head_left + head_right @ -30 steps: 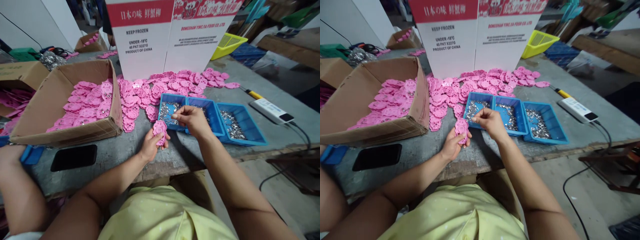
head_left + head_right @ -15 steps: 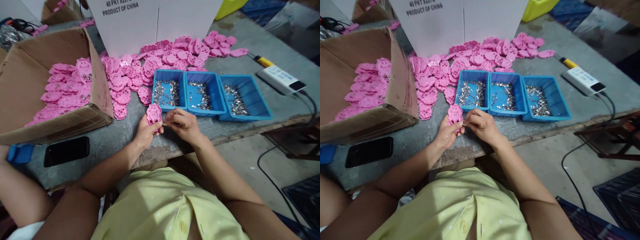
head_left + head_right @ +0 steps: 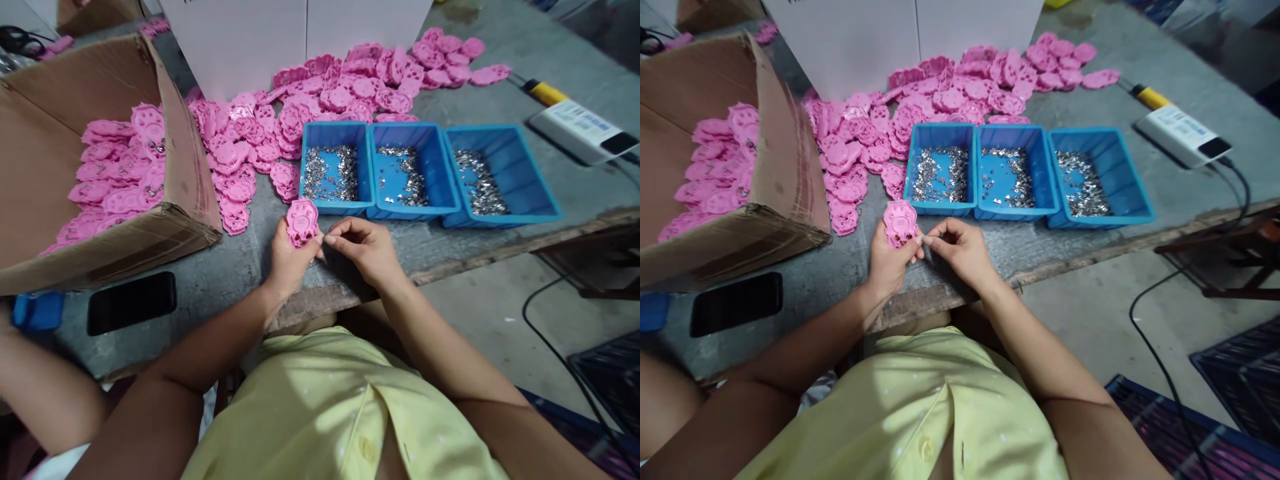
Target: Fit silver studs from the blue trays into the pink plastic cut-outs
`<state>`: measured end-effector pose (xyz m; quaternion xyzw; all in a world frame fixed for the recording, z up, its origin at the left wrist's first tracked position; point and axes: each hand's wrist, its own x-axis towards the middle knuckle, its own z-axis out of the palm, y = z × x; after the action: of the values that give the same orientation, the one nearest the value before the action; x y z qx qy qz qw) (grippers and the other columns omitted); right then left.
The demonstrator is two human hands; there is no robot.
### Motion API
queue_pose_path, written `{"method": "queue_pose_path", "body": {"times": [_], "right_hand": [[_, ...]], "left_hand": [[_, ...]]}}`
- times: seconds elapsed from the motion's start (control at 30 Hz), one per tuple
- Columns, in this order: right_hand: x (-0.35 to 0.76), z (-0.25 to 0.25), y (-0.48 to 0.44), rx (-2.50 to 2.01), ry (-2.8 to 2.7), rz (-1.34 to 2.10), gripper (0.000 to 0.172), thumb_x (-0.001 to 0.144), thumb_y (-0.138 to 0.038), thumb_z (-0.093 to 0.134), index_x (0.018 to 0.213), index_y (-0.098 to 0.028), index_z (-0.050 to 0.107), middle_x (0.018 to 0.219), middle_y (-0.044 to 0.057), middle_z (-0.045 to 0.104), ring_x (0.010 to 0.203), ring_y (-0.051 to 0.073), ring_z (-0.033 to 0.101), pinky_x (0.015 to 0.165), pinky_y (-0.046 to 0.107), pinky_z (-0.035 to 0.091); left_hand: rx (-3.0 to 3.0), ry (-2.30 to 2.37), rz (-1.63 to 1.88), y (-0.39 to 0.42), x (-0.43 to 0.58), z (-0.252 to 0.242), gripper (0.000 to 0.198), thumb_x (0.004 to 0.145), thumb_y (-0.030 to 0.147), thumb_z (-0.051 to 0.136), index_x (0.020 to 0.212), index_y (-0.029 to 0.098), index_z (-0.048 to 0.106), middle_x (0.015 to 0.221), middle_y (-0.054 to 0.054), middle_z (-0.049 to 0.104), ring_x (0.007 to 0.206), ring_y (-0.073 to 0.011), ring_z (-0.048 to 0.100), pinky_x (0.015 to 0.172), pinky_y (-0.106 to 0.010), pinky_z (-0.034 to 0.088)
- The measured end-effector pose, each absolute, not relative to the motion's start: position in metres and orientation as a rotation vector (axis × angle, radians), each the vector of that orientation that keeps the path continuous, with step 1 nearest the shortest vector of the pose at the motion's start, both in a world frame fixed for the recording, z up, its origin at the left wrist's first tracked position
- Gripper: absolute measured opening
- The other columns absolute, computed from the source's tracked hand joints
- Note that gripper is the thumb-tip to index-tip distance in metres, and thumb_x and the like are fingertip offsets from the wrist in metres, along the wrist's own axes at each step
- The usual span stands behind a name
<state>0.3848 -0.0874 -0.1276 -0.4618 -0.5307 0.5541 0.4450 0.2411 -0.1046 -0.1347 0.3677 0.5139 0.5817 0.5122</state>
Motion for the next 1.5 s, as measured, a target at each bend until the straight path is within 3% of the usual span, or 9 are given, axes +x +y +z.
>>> {"method": "queue_pose_path", "body": {"times": [0.17,0.3,0.4,0.63,0.73,0.93,1.07,1.2,1.5], "right_hand": [[0.384,-0.127,-0.087,-1.204,-1.249,1.360,0.043,0.064,-0.056,0.087,0.066,-0.019,0.066,0.061,-0.001,0.060,0.054,0.009,0.045,0.053,0.025,0.034],[0.382,-0.125,-0.086,-1.156,-1.077,1.521,0.050,0.059,-0.062,0.088,0.065,-0.019,0.063,0.052,-0.004,0.052,0.046,0.006,0.034,0.046,0.024,0.024],[0.381,-0.123,-0.085,-1.122,-0.993,1.587,0.048,0.056,-0.058,0.090,0.064,-0.019,0.063,0.053,-0.003,0.054,0.046,0.006,0.035,0.044,0.023,0.023],[0.381,-0.120,-0.084,-1.101,-0.887,1.508,0.032,0.055,-0.039,0.091,0.059,-0.018,0.068,0.091,0.004,0.066,0.062,0.008,0.049,0.050,0.023,0.042],[0.384,-0.122,-0.085,-1.121,-0.897,1.489,0.027,0.060,-0.036,0.087,0.059,-0.019,0.066,0.089,0.005,0.066,0.072,0.013,0.056,0.055,0.025,0.048],[0.388,-0.124,-0.086,-1.164,-0.989,1.449,0.023,0.065,-0.037,0.082,0.060,-0.021,0.066,0.084,0.008,0.068,0.097,0.023,0.062,0.058,0.026,0.047],[0.389,-0.125,-0.087,-1.146,-1.064,1.368,0.026,0.070,-0.037,0.082,0.057,-0.022,0.066,0.079,0.008,0.068,0.113,0.027,0.059,0.075,0.032,0.052],[0.389,-0.124,-0.088,-1.131,-1.145,1.317,0.028,0.074,-0.042,0.082,0.062,-0.022,0.068,0.088,0.007,0.070,0.111,0.026,0.060,0.093,0.039,0.050],[0.389,-0.119,-0.093,-1.120,-1.184,1.293,0.028,0.075,-0.043,0.082,0.064,-0.021,0.070,0.101,0.007,0.068,0.106,0.023,0.060,0.106,0.043,0.044]], "left_hand": [[0.817,1.132,1.377,-0.106,0.241,-0.130,0.039,0.068,0.028,0.081,0.094,0.023,0.053,0.072,0.006,0.064,0.049,-0.0066,0.055,0.044,-0.020,0.035],[0.691,0.994,1.342,-0.107,0.241,-0.124,0.044,0.076,0.059,0.073,0.094,0.021,0.058,0.082,-0.001,0.070,0.056,-0.0109,0.060,0.046,-0.023,0.038],[0.658,0.944,1.302,-0.106,0.240,-0.124,0.053,0.079,0.069,0.064,0.095,0.019,0.065,0.091,-0.008,0.073,0.065,-0.0151,0.064,0.049,-0.026,0.042],[0.597,0.814,1.273,-0.107,0.239,-0.119,0.044,0.078,0.047,0.076,0.114,0.025,0.061,0.117,-0.007,0.072,0.099,-0.0208,0.069,0.079,-0.034,0.058],[0.583,0.772,1.257,-0.107,0.238,-0.117,0.052,0.075,0.039,0.077,0.122,0.026,0.059,0.116,-0.006,0.072,0.101,-0.0218,0.069,0.084,-0.038,0.059],[0.614,0.741,1.229,-0.107,0.236,-0.118,0.060,0.073,0.033,0.077,0.130,0.028,0.058,0.123,-0.008,0.070,0.114,-0.0260,0.068,0.093,-0.043,0.058],[0.603,0.727,1.225,-0.108,0.236,-0.119,0.060,0.070,0.028,0.080,0.127,0.027,0.060,0.124,-0.007,0.070,0.116,-0.0244,0.067,0.099,-0.042,0.056],[0.613,0.730,1.229,-0.108,0.235,-0.122,0.060,0.067,0.026,0.083,0.123,0.028,0.062,0.128,-0.006,0.069,0.122,-0.0251,0.066,0.103,-0.041,0.053],[0.656,0.706,1.243,-0.110,0.237,-0.120,0.060,0.065,0.022,0.088,0.119,0.029,0.064,0.133,-0.006,0.067,0.129,-0.0260,0.062,0.103,-0.039,0.053]]}}
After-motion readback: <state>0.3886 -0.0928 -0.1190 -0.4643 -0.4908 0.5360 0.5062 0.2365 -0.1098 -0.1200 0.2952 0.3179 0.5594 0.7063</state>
